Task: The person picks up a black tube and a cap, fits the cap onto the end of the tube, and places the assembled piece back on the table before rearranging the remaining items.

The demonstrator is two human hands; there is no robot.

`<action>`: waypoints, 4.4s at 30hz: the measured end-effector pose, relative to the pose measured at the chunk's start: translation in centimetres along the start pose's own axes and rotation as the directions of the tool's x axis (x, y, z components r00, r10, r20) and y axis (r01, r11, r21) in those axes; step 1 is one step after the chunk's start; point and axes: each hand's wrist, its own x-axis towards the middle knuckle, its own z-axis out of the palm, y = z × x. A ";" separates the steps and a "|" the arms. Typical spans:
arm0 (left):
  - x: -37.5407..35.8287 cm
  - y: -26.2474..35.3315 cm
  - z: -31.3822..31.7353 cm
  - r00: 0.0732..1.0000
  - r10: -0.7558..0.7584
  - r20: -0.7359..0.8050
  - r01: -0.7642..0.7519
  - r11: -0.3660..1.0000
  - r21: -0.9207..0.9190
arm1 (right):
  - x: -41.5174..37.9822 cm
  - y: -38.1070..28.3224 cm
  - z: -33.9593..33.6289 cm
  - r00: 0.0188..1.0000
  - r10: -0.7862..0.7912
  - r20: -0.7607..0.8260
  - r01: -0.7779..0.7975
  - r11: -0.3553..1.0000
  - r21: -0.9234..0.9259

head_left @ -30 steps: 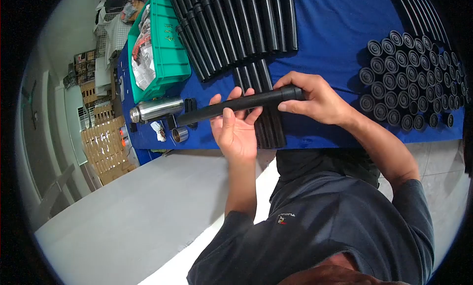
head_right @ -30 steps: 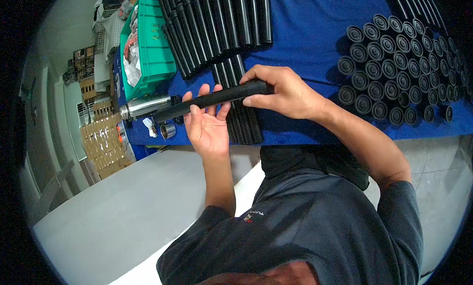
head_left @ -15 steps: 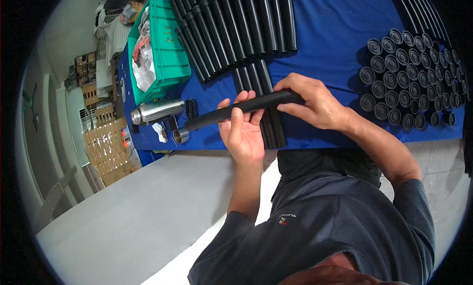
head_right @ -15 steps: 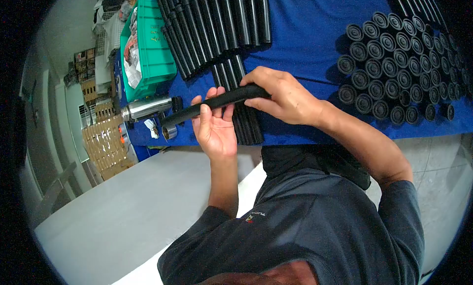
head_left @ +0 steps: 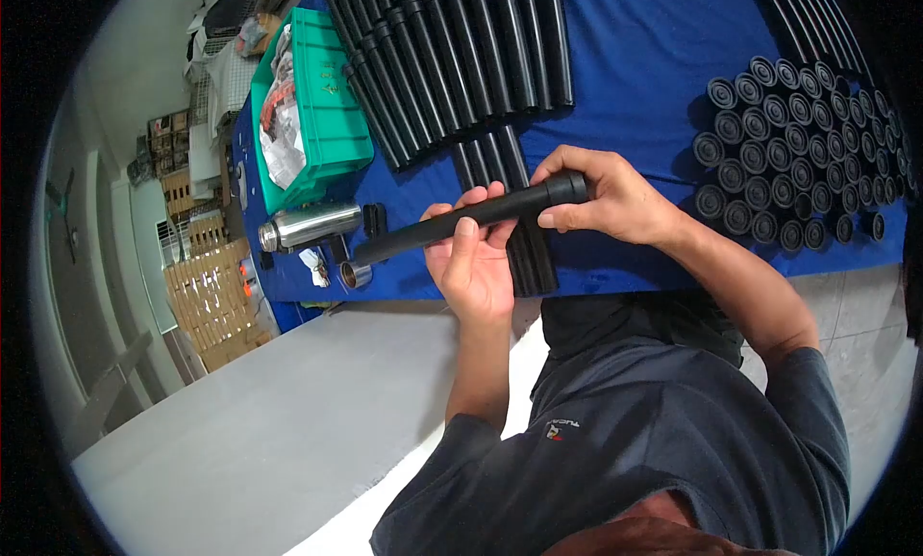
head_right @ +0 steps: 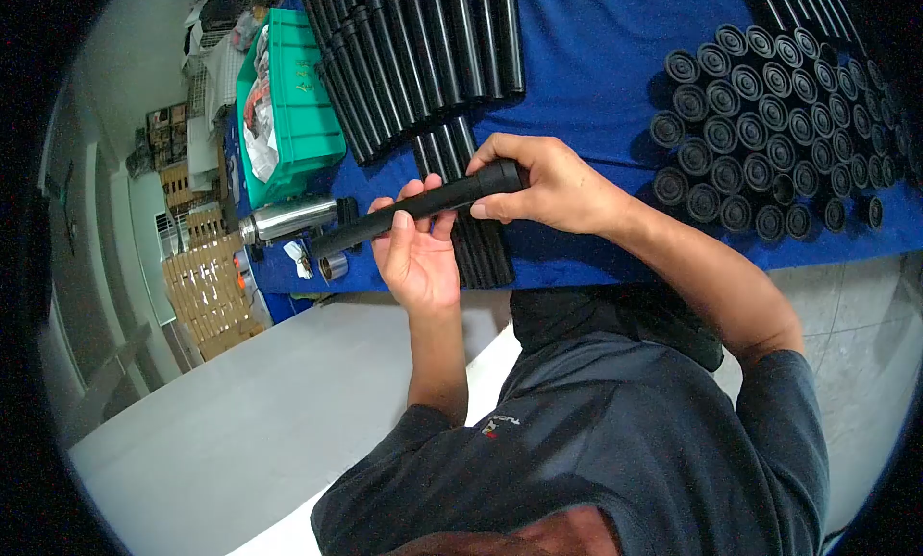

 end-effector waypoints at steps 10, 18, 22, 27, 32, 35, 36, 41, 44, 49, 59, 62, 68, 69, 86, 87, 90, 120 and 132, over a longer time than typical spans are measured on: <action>-0.5 -0.4 0.4 0.998 0.062 -0.023 -0.061 0.996 0.071 | -0.4 0.0 0.5 0.993 -0.100 -0.059 0.091 0.988 -0.128; -0.6 -0.2 -0.2 1.000 0.015 0.022 -0.016 0.999 0.029 | -0.5 0.5 0.2 0.956 -0.289 -0.042 0.257 0.900 -0.352; 0.0 0.2 -2.1 0.994 -0.106 0.003 0.106 0.990 -0.090 | -0.4 1.1 0.2 0.904 -0.427 -0.010 0.383 0.821 -0.424; 0.1 0.3 -2.6 0.991 -0.132 0.024 0.134 0.988 -0.082 | -0.5 0.3 0.1 0.967 -0.254 -0.027 0.227 0.903 -0.365; 0.1 0.1 -2.3 0.993 -0.115 0.030 0.116 0.991 -0.065 | -0.5 0.2 0.2 0.995 -0.096 -0.037 0.087 0.977 -0.194; 0.0 0.3 -1.9 0.995 -0.090 0.031 0.091 0.995 -0.047 | -0.3 0.4 0.2 0.996 -0.085 -0.021 0.079 0.979 -0.186; 0.0 0.2 -1.8 0.996 -0.082 0.042 0.083 0.996 -0.044 | -0.3 0.3 0.2 0.997 -0.073 -0.017 0.069 0.984 -0.165; 0.1 -0.1 -1.7 0.995 -0.062 0.077 0.067 0.996 -0.052 | -0.5 0.2 0.2 0.997 -0.077 -0.011 0.077 0.996 -0.038; 0.0 -0.3 -2.0 0.995 -0.073 0.061 0.078 0.994 -0.080 | -0.5 0.1 0.1 0.997 -0.072 -0.002 0.072 0.997 -0.006; -0.2 -0.8 -2.0 0.996 -0.086 0.011 0.087 0.990 -0.115 | -0.4 0.6 0.5 0.999 -0.032 -0.032 0.034 0.998 0.052; -0.5 -0.9 -2.3 0.996 -0.065 0.063 0.072 0.992 -0.103 | -0.6 0.9 0.5 0.983 -0.182 -0.023 0.178 0.976 -0.127; -0.6 -0.8 -1.5 0.998 -0.058 0.003 0.058 0.997 -0.055 | -0.3 1.3 0.4 0.961 -0.275 -0.033 0.255 0.925 -0.283; 0.2 0.1 -2.8 0.985 -0.137 0.104 0.154 0.971 -0.181 | -0.2 1.1 0.7 0.857 -0.513 -0.051 0.447 0.789 -0.421; 0.3 0.0 -2.8 0.985 -0.131 0.109 0.150 0.971 -0.185 | -0.4 0.6 0.6 0.931 -0.362 -0.055 0.327 0.889 -0.321; 0.5 -0.3 -2.8 0.983 -0.176 0.055 0.181 0.975 -0.132 | -0.5 1.3 0.5 0.864 -0.503 0.033 0.450 0.741 -0.498; 0.5 -0.2 -3.4 0.981 -0.175 0.079 0.184 0.974 -0.132 | -0.5 1.0 0.5 0.876 -0.479 0.050 0.443 0.761 -0.474; 0.8 -0.1 -4.0 0.976 -0.171 0.134 0.189 0.972 -0.139 | -0.4 0.9 0.5 0.931 -0.365 -0.012 0.333 0.863 -0.379; 1.0 0.0 -3.9 0.976 -0.196 0.098 0.207 0.972 -0.114 | -0.6 1.4 0.7 0.850 -0.527 0.024 0.465 0.728 -0.503; 1.2 0.1 -3.8 0.980 -0.191 0.048 0.195 0.978 -0.080 | -0.8 0.0 0.1 0.983 -0.154 0.103 0.185 0.865 -0.466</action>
